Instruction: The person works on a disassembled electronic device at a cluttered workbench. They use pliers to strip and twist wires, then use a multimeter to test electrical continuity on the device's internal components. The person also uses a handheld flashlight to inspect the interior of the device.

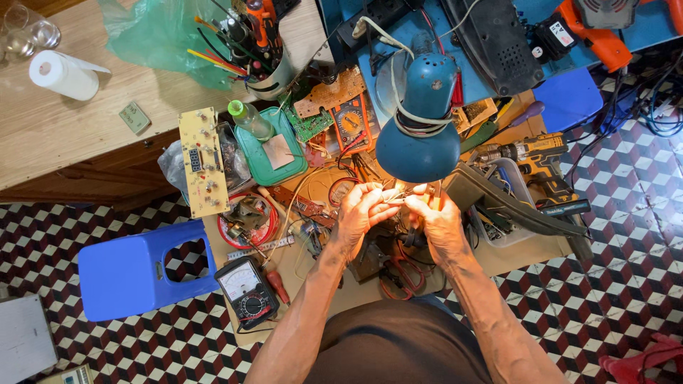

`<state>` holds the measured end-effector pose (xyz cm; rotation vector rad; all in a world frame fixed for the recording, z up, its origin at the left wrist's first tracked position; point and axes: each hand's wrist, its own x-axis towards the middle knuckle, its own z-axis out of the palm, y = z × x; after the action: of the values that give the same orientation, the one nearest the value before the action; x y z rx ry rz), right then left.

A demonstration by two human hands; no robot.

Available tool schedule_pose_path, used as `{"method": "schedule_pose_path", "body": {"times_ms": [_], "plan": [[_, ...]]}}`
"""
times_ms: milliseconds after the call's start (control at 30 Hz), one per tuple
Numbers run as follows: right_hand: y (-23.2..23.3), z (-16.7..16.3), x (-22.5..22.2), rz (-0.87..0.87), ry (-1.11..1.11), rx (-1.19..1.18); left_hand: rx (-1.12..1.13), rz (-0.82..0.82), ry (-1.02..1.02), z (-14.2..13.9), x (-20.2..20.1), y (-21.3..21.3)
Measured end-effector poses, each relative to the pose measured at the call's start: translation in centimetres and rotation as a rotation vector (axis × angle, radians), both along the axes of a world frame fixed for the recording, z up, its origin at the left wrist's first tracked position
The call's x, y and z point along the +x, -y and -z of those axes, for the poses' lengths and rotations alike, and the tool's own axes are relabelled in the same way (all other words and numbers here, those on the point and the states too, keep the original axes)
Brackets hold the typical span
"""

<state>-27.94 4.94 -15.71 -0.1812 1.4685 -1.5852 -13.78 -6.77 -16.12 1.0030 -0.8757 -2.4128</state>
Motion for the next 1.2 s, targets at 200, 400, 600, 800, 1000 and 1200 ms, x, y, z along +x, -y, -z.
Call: {"method": "schedule_pose_path", "body": {"times_ms": [200,400,600,800,1000,1200], "plan": [[0.7,-0.6,-0.1,-0.038,-0.120,0.028,-0.326,0.186,0.152,0.7,-0.6,0.5],[1.0,-1.1,0.0,-0.075,-0.158,-0.045,-0.515,0.353,0.246,1.1,-0.3,1.9],[1.2,-0.3,-0.5,-0.026,-0.107,-0.046,-0.350,0.105,0.122,2.1,-0.1,1.7],[1.6,-0.6,-0.1,-0.067,-0.121,-0.084,-0.657,0.297,0.309,1.6,0.2,1.6],[1.7,-1.5,-0.1,-0.092,-0.190,-0.075,-0.689,0.386,0.285,-0.7,-0.5,2.2],[0.8,-1.6,-0.2,-0.064,-0.312,0.058,-0.541,0.284,0.453,-2.8,-1.4,1.2]]}}
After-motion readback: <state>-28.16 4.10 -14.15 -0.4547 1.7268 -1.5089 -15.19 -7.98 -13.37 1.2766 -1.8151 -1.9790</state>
